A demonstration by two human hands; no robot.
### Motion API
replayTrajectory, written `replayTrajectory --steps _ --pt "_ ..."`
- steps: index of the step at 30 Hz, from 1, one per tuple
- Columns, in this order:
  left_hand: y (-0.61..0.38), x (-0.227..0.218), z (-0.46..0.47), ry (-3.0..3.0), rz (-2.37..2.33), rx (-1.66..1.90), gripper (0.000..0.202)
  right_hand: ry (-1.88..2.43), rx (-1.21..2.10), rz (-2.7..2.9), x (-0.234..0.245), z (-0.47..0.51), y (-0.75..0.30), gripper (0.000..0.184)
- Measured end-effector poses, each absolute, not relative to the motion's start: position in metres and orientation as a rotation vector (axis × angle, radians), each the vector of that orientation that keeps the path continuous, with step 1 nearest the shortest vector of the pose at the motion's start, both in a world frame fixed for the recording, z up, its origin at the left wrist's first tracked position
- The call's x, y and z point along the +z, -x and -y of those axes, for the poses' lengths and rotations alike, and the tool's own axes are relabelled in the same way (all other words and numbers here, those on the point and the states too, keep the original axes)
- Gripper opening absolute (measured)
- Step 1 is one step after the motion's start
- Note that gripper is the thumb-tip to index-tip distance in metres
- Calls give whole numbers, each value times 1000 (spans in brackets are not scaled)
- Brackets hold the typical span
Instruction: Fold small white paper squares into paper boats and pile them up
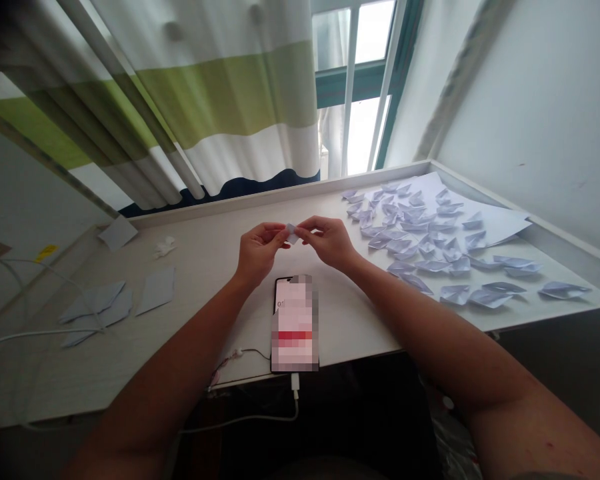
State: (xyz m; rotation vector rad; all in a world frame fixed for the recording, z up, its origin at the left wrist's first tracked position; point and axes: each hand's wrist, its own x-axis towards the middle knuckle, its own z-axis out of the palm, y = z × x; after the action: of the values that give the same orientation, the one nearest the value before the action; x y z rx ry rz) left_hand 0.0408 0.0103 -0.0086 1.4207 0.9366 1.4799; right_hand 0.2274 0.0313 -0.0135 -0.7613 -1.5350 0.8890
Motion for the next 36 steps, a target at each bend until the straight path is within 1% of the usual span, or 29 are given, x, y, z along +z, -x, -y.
replayTrajectory --steps 3,5,11,15,17,23,27,31,36 --pt "-40 -8 -10 -1372 -975 1460 49 779 897 1527 -16 -32 -227 43" --pt "-39 -8 -9 -1370 -991 1444 49 778 899 1520 -18 -32 -226 42" --pt "-38 -7 -7 -1512 -1038 1492 37 754 940 1502 -19 -34 -226 39" --pt "-36 -7 -7 -1609 -1058 1528 25 754 953 1489 -20 -37 -228 41" --pt "-35 -5 -7 -1621 -1059 1531 22 746 944 1476 -20 -37 -227 40" --pt "-36 -2 -8 -1558 -1042 1559 26 730 901 1492 -18 -33 -225 37" --pt "-38 -2 -9 -1496 -1009 1570 31 744 917 1501 -17 -32 -224 44" --pt "-37 -1 -9 -1443 -995 1541 40 729 941 1499 -18 -33 -224 49" --pt "-37 -3 -10 -1438 -1006 1545 36 700 1015 1473 -19 -33 -224 49"
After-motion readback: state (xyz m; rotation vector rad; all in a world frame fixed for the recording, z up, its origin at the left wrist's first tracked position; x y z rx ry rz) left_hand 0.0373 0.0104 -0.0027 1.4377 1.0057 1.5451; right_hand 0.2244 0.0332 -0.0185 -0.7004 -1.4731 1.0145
